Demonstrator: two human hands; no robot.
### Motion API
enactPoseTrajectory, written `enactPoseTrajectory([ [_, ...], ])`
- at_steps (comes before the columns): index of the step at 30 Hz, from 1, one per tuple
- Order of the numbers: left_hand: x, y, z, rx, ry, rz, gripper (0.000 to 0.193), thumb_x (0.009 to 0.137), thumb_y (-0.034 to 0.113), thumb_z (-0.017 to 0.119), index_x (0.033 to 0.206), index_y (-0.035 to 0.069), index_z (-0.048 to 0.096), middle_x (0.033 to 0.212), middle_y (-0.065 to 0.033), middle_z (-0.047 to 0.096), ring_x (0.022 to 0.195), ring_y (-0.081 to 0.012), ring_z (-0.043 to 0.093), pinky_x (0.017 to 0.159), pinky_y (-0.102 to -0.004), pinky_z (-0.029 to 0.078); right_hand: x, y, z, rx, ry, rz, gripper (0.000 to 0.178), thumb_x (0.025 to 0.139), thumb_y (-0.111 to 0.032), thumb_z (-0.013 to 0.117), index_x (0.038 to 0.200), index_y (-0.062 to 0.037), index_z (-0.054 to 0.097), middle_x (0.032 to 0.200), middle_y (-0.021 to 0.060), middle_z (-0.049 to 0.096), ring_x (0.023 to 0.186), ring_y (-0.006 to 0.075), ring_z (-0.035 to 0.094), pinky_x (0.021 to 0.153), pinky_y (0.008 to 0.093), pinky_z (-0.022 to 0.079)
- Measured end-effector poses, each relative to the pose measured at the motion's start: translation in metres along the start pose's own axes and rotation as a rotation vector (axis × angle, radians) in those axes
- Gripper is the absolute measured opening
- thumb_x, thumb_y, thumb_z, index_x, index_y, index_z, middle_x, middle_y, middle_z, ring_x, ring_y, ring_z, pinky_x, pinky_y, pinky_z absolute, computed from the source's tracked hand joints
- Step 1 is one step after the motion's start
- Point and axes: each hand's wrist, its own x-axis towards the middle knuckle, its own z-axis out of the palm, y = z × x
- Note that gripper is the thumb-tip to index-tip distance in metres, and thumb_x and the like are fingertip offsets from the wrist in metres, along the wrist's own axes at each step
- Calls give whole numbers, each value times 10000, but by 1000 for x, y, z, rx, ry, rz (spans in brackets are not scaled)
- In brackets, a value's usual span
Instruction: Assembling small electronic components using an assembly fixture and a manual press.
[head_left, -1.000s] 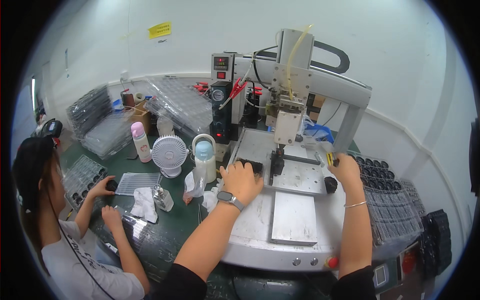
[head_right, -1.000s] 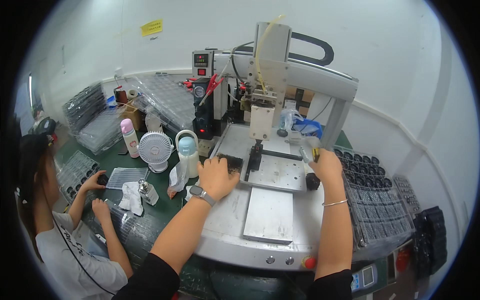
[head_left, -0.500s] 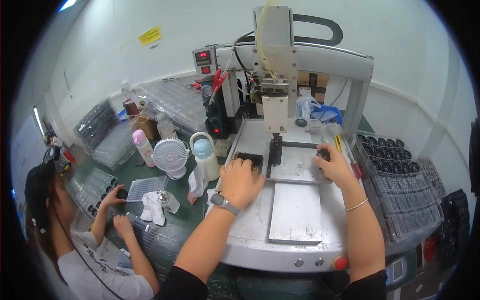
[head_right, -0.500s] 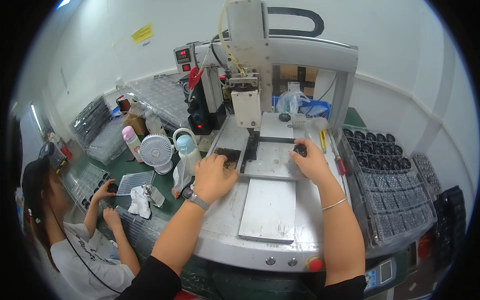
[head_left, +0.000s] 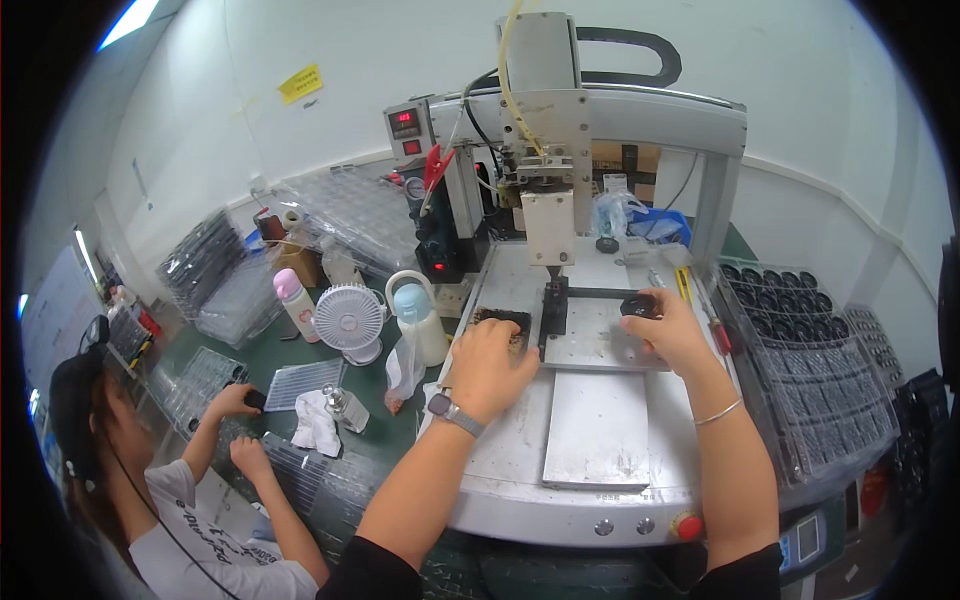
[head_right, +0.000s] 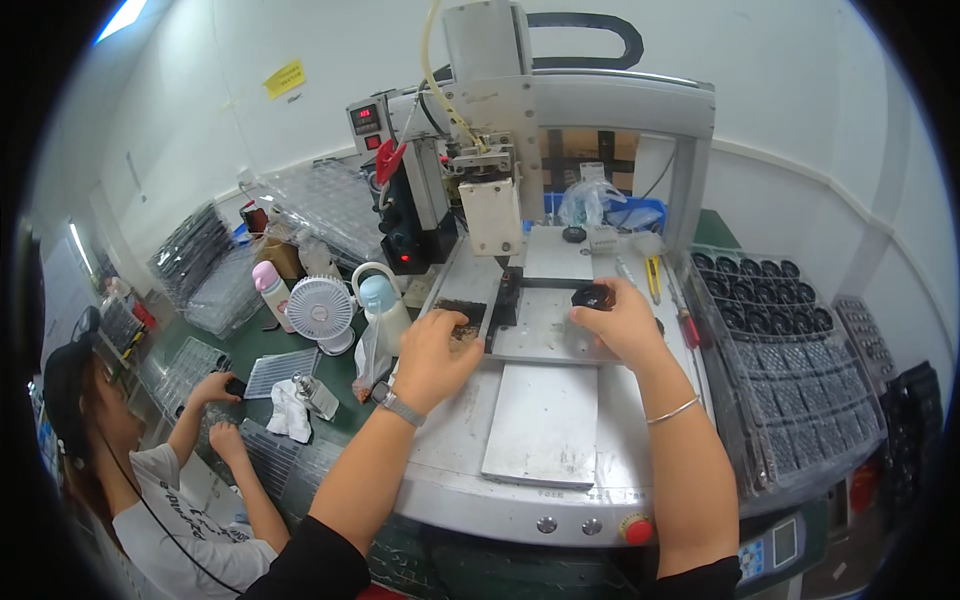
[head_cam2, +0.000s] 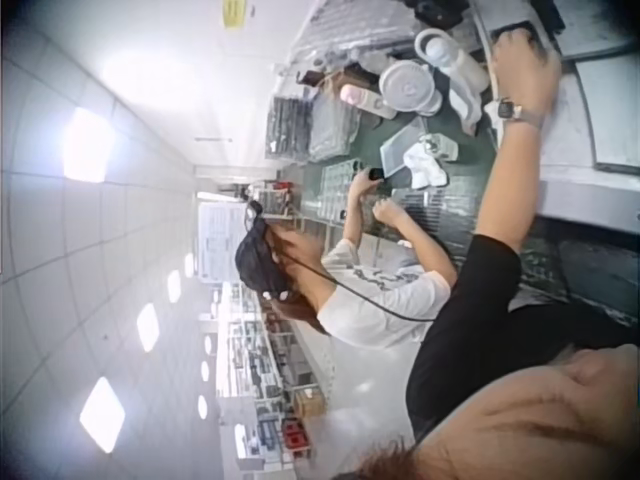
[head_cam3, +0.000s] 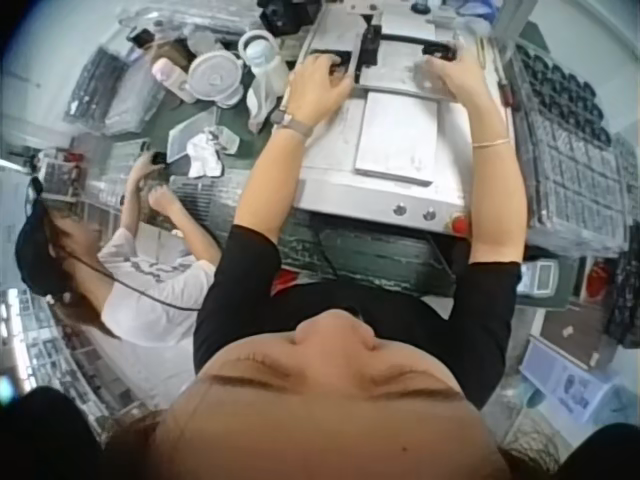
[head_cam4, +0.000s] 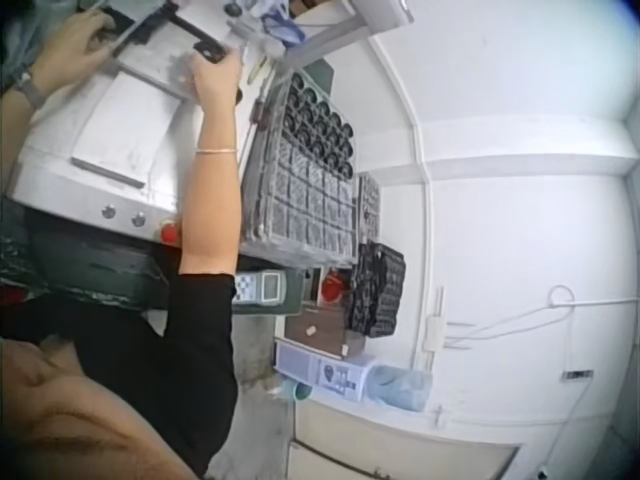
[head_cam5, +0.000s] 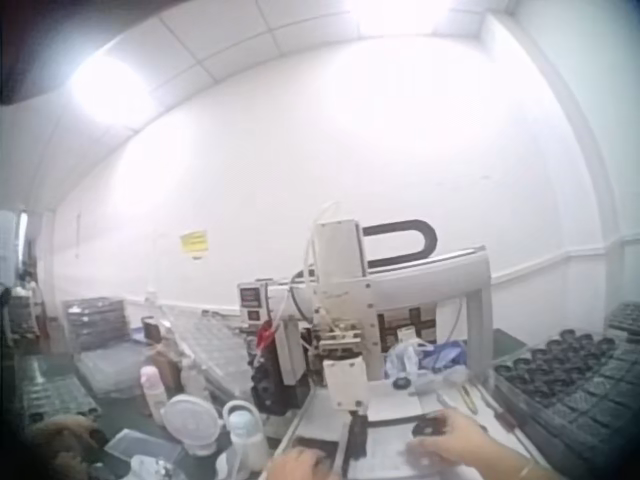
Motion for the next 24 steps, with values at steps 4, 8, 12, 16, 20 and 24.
enactPoseTrajectory([
  [4, 1, 9, -2, -81, 38, 51, 300, 736, 238, 659, 927, 15, 599, 941, -143, 602, 915, -327, 553, 817, -406, 423, 7, 8, -1, 183, -26, -68, 560, 666, -81, 723, 1153, 39, 476, 846, 63, 558, 623, 83, 510, 467, 217, 411],
  [8, 1, 11, 3, -149, 64, 48, 293, 747, 225, 664, 927, 2, 604, 928, -155, 600, 898, -317, 561, 806, -386, 438, 10, 8, 10, 300, -7, -93, 546, 666, -78, 725, 1136, 47, 476, 755, 18, 530, 560, 64, 470, 443, 214, 373],
  [12, 7, 17, 7, -252, 90, 13, 328, 763, 257, 671, 954, -5, 616, 908, -147, 599, 859, -268, 572, 764, -350, 452, 6, -7, 25, 153, -28, -99, 494, 714, -52, 701, 1131, 47, 455, 718, 13, 537, 481, 40, 419, 381, 200, 300],
  [16, 15, 28, 5, -325, 22, -56, 333, 756, 280, 690, 898, -17, 637, 856, -124, 602, 792, -226, 576, 714, -321, 457, 4, -13, 35, -75, -42, -241, 444, 736, -104, 708, 1101, 44, 503, 651, 13, 554, 478, 35, 441, 380, 198, 310],
  [20, 19, 30, 9, -457, -111, -204, 276, 730, 233, 715, 787, -29, 647, 748, -79, 591, 640, -155, 556, 590, -274, 451, 4, -8, 46, -156, -16, -363, 393, 746, -69, 606, 1118, 22, 516, 587, 6, 529, 513, 58, 468, 460, 229, 364],
  [24, 23, 34, 3, -525, 145, -158, 187, 722, 163, 707, 763, -5, 636, 677, -57, 560, 604, -134, 533, 552, -267, 436, -11, -31, 54, -312, 80, -417, 377, 736, -66, 552, 1104, 7, 525, 573, 55, 527, 525, 94, 482, 505, 253, 387],
])
